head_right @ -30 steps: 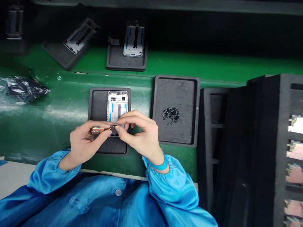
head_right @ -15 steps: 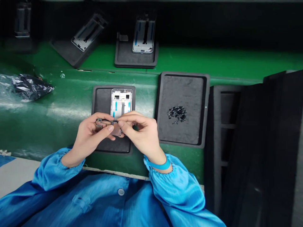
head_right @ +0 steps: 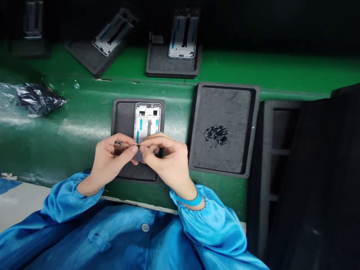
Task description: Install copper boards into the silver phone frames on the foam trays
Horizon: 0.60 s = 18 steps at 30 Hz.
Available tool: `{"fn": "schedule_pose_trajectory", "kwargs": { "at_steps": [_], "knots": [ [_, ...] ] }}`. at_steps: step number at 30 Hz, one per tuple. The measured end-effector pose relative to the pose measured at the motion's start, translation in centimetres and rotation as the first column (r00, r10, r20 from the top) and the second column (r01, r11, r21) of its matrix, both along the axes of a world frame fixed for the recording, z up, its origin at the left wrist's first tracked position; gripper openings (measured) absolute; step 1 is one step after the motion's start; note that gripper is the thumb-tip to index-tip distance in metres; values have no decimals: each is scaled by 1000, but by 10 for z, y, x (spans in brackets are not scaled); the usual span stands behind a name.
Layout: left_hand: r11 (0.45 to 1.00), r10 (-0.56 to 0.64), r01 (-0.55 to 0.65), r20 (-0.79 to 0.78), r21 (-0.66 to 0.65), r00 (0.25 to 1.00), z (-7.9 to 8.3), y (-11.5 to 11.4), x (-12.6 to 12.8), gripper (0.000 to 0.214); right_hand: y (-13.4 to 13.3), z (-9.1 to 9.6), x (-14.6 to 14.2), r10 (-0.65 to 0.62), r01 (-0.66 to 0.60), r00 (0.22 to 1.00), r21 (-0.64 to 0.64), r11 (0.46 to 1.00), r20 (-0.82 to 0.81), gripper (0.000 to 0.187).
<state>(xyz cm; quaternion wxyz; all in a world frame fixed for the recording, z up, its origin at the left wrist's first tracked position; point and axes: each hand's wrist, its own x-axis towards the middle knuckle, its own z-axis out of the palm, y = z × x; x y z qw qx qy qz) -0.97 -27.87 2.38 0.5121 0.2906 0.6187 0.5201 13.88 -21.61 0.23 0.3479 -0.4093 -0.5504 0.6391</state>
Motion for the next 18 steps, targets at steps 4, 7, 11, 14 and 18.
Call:
{"fn": "schedule_pose_trajectory", "kwargs": {
  "at_steps": [4, 7, 11, 14, 18],
  "knots": [
    [1000, 0, 0, -26, 3, 1000, 0, -1, 0, 9, -1, 0, 0, -6, 5, 1000, 47, 999, 1, 8],
    [1000, -3, 3, -65, 5, 998, 1, -1, 0, 8, -1, -1, 0, -7, 8, 1000, 66, 998, -2, 8],
    [999, 3, 2, -134, 32, 991, -1, -3, 1, 7, -2, -2, 0, -12, 12, 1000, 101, 995, 2, 10],
    [999, -2, 11, -164, 52, 986, -2, -5, 1, 5, -4, -3, -1, -30, 28, 999, 131, 991, 12, 12],
    [999, -18, 26, -156, 47, 988, -1, -6, 1, 4, -4, -2, -2, -43, 40, 999, 119, 992, 20, 12]
  ]
}}
